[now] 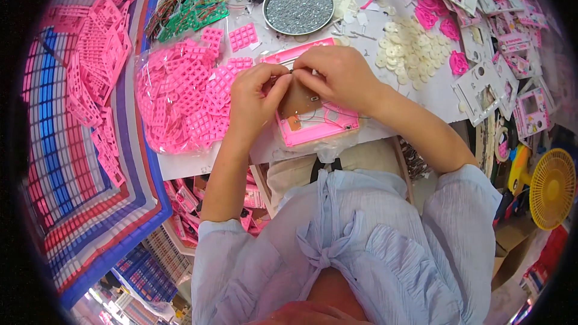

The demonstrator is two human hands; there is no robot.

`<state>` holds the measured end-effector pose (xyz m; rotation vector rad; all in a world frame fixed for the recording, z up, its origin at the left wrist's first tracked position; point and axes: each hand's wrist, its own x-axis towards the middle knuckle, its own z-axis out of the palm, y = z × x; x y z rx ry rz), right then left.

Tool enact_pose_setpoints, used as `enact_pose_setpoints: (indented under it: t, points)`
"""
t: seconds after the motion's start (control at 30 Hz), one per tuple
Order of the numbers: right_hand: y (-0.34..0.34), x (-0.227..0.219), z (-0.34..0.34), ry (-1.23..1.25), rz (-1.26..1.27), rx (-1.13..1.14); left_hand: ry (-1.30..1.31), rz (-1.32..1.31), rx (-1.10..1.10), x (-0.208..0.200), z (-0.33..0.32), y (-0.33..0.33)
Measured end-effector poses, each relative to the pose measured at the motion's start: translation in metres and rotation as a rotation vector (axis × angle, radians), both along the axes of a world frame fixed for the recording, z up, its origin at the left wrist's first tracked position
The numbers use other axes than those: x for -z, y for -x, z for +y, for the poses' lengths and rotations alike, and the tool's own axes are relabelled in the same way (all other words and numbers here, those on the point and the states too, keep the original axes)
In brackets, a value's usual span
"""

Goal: Assembling a small toy calculator by attaching a circuit board and various plastic components using a glue gun.

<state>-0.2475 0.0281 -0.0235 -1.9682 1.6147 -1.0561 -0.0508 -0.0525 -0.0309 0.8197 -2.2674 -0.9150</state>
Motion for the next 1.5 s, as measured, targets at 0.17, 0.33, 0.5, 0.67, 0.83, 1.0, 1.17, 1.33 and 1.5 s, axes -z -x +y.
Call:
enact_pose_setpoints:
  t: [0.17,0.33,0.5,0.67,0.83,1.0,1.17,1.33,1.5]
  points:
    - [0.001,-0.008,0.020,-0.079,-0.122,-0.010,0.148,0.120,0.090,0.009,-0.003,0.004]
    - [0.018,-0.016,0.022,-0.352,-0.212,-0.117,0.396,0.094,0.168,0.017,0.002,0.005]
    - [0.048,-0.023,0.023,-0.347,-0.045,0.082,0.433,0.059,0.132,0.018,0.003,-0.001]
    - [0.122,0.032,0.000,0.154,0.478,0.320,0.399,0.040,0.091,0.017,0.005,-0.001]
    - [0.166,0.039,-0.062,0.197,0.644,0.498,0.365,0.022,0.061,0.015,0.008,0.002]
    - [0.177,0.042,-0.096,-0.227,0.572,0.524,0.352,0.028,0.038,0.015,0.008,0.000]
    - [0.164,0.001,-0.050,-0.024,0.097,0.463,0.280,0.046,-0.011,0.018,0.008,-0.007]
    - [0.132,-0.088,0.006,-0.409,0.113,-0.130,0.158,0.076,-0.037,0.020,0.006,-0.007]
    - [0.063,-0.098,-0.021,-0.486,0.540,-0.619,0.065,0.186,-0.089,0.021,0.006,-0.002]
